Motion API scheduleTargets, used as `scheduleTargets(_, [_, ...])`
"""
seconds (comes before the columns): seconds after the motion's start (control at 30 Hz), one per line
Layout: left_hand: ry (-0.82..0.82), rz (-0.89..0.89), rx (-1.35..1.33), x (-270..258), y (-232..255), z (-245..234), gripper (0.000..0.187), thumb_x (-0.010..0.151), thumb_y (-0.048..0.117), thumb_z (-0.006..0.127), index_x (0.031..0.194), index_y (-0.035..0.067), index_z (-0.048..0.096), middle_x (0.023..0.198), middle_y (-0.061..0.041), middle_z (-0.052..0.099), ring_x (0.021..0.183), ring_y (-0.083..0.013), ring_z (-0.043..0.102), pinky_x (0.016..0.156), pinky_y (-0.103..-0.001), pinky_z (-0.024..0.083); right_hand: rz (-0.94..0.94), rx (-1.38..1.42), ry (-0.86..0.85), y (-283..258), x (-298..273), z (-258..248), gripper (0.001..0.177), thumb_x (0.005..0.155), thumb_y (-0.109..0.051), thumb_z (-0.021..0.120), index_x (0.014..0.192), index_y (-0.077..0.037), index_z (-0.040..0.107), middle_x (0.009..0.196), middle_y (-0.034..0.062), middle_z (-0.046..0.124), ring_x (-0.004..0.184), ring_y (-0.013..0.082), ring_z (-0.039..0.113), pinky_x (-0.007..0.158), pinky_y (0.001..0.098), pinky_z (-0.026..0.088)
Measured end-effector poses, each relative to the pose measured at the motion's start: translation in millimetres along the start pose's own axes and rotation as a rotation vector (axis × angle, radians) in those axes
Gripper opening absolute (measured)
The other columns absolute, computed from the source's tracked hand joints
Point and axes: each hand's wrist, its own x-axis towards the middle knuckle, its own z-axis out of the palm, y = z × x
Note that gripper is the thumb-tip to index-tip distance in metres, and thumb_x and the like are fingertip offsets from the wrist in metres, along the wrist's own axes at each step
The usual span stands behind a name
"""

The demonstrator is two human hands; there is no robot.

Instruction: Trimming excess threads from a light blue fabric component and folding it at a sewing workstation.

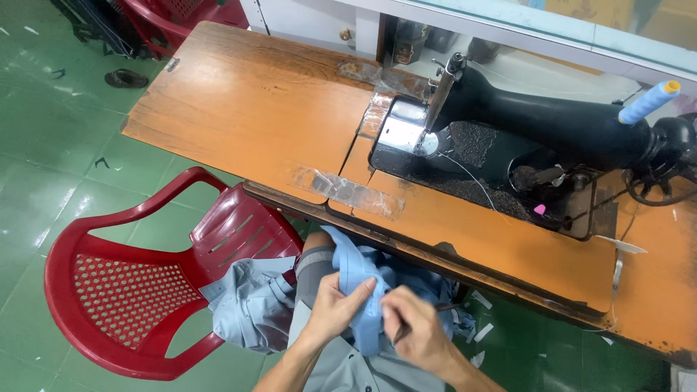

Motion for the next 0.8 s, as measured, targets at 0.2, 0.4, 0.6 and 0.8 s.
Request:
scheduleTargets(0.2, [0.206,-0.013,-0.081,16,11,-14,0.023,0.093,0.022,0.074,0.08,0.004,0.074,0.071,-0.007,0.076,0.06,-0.0133,0.068,0.054,-0.027,0.054,0.673,0.35,-0.544,-21,-14,-6,0.02,0.101,-0.022,0.058,0.098,-0.009,0.074,0.089,0.0005,0.061,0.063,0.0087,0.045,0.053,0.0265,0.036])
scheduleTargets(0.4, [0.054,0.065,0.11,-32,29,-63,0.024,0.089,0.028,0.079,0.082,0.005,0.072,0.072,-0.001,0.07,0.064,-0.0105,0.062,0.058,-0.027,0.052,0.788,0.178,-0.124,30,-15,1,0.041,0.095,-0.033,0.064,0.13,-0.011,0.065,0.077,0.0026,0.071,0.052,0.0109,0.063,0.043,0.0245,0.053])
scheduleTargets(0.6, [0.961,0.309,0.502,-130,-2,-145,0.046,0.09,0.014,0.062,0.134,0.005,0.06,0.134,-0.014,0.064,0.127,-0.0251,0.059,0.116,-0.04,0.044,0.976,0.128,-0.653,16,24,35,0.054,0.097,-0.053,0.048,0.141,-0.023,0.056,0.109,0.0011,0.071,0.078,0.0109,0.059,0.064,0.0252,0.049])
scheduleTargets(0.8, [0.609,0.404,-0.078,10,93,-203,0.017,0.103,0.013,0.058,0.114,0.002,0.065,0.109,-0.011,0.065,0.098,-0.0178,0.062,0.088,-0.03,0.048,1.512,0.02,-1.132,-40,26,-10,0.061,0.098,-0.063,0.046,0.15,-0.031,0.049,0.136,-0.0043,0.062,0.119,0.0102,0.064,0.11,0.0348,0.043])
